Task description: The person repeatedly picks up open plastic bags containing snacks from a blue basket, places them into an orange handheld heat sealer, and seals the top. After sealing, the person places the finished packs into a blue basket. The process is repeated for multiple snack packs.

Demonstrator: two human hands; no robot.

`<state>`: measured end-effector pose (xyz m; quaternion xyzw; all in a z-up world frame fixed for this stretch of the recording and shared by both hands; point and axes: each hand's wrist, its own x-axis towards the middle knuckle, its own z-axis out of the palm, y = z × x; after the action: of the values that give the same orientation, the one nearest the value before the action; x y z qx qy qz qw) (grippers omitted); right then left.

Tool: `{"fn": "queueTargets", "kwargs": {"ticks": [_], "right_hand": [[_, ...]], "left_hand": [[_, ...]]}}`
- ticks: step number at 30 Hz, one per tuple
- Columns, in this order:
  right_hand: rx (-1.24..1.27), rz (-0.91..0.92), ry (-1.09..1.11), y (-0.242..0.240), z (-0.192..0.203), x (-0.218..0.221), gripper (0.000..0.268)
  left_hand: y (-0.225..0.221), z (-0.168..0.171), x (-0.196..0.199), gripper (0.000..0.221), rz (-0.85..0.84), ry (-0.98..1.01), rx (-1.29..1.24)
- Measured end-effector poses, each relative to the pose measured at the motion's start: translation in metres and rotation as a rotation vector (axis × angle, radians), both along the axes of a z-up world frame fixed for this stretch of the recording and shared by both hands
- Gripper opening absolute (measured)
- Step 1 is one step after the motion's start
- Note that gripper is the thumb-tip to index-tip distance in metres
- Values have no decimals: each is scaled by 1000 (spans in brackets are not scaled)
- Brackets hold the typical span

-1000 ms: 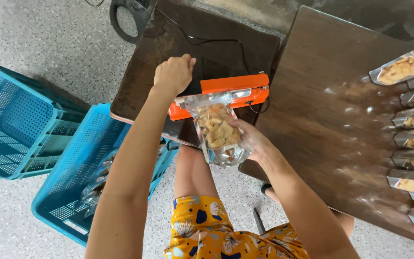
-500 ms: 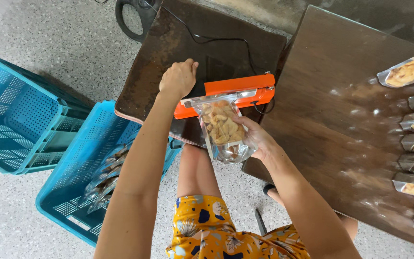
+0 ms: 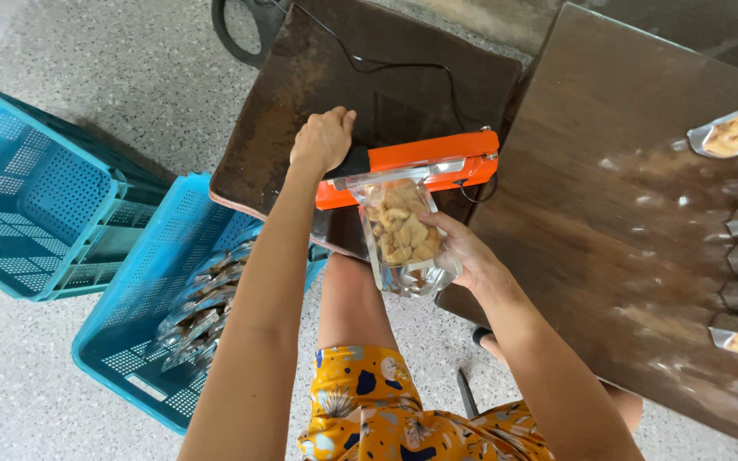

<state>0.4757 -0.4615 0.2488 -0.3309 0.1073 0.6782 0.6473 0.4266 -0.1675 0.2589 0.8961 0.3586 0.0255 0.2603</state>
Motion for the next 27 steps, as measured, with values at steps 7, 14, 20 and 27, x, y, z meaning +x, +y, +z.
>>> {"fn": "queueTargets", "kwargs": {"ticks": [7, 14, 20, 27], "right_hand": [[-90, 30, -105, -2, 0, 2, 56], [-99, 27, -96, -4, -2, 3, 57], [-183, -6, -127, -5, 3, 1, 63], [-162, -7, -124, -3, 11, -2, 63]], "left_hand": [[12, -24, 4, 43, 12, -107, -67], [26, -56, 10, 41, -187, -247, 32], [18, -37, 7, 41, -3, -198, -164], [19, -37, 9, 43, -66, -183, -76]]}}
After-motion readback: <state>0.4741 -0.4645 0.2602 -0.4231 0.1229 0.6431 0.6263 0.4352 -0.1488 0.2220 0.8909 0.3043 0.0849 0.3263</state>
